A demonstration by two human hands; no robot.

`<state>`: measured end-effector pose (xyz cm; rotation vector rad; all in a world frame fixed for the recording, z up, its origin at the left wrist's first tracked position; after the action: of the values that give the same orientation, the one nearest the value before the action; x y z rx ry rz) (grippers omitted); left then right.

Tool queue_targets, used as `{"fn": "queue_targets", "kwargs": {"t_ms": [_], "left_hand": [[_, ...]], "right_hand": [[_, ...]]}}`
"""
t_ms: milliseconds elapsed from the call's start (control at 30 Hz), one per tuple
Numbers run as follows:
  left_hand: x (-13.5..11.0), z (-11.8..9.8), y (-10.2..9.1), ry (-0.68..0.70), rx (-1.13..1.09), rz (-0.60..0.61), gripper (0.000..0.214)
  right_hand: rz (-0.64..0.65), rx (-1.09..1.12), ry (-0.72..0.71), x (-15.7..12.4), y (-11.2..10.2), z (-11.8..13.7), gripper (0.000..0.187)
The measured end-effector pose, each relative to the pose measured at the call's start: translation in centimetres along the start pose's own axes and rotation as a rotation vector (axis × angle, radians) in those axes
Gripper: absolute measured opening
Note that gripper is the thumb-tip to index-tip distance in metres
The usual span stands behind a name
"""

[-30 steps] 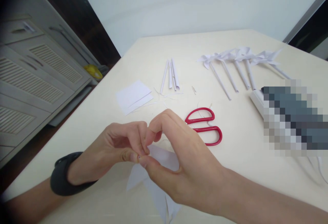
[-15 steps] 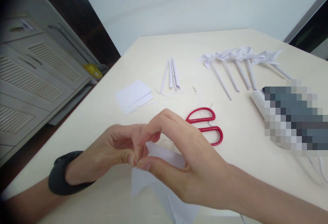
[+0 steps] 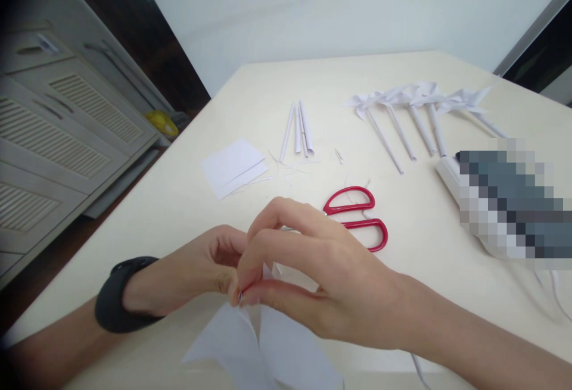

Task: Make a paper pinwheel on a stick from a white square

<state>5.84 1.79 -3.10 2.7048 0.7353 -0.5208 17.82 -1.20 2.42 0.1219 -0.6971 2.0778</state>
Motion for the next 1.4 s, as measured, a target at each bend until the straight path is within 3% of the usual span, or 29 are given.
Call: {"fn": "queue_targets", "kwargs": {"t_ms": [167, 333, 467, 800, 1000, 1400], "left_hand": [[-0.3, -0.7, 0.0, 0.031, 0.06, 0.033, 0.007], [-1.4, -3.0, -1.2, 0.319, 0.432, -0.245, 0.001], [-1.8, -3.6, -0.9, 0.352, 0.617, -0.302, 0.003], [-1.9, -3.8, -0.7, 0.501, 0.588, -0.374, 0.003], [-1.9, -3.6, -0.8, 0.433, 0.58, -0.372, 0.005], [-1.9, -3.6, -0.8, 0.481, 0.586, -0.386, 0.007]], "right_hand": [[0.034, -0.056, 0.0, 0.0, -0.1, -0.1, 0.006], [-0.07, -0.203, 0.047, -0.1, -0.6, -0.5, 0.004], [-0.079, -0.204, 0.086, -0.2, -0.5, -0.9, 0.006], [-0.121, -0.152, 0.083, 0.0, -0.5, -0.8, 0.008], [-0.101, -0.127, 0.087, -0.1, -0.4, -1.0, 0.004], [-0.098, -0.059, 0.129, -0.3, -0.3, -1.3, 0.004]]}}
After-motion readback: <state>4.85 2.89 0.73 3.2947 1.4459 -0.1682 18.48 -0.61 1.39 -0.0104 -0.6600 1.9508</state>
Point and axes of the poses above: each hand's wrist, its own x-axis towards the middle knuckle, its own y-axis out of the palm, z = x × y, the point moved 5 cm from there along x, towards the middle knuckle, and after that the axes turned 7 degrees about x, right-handed, at the moved point
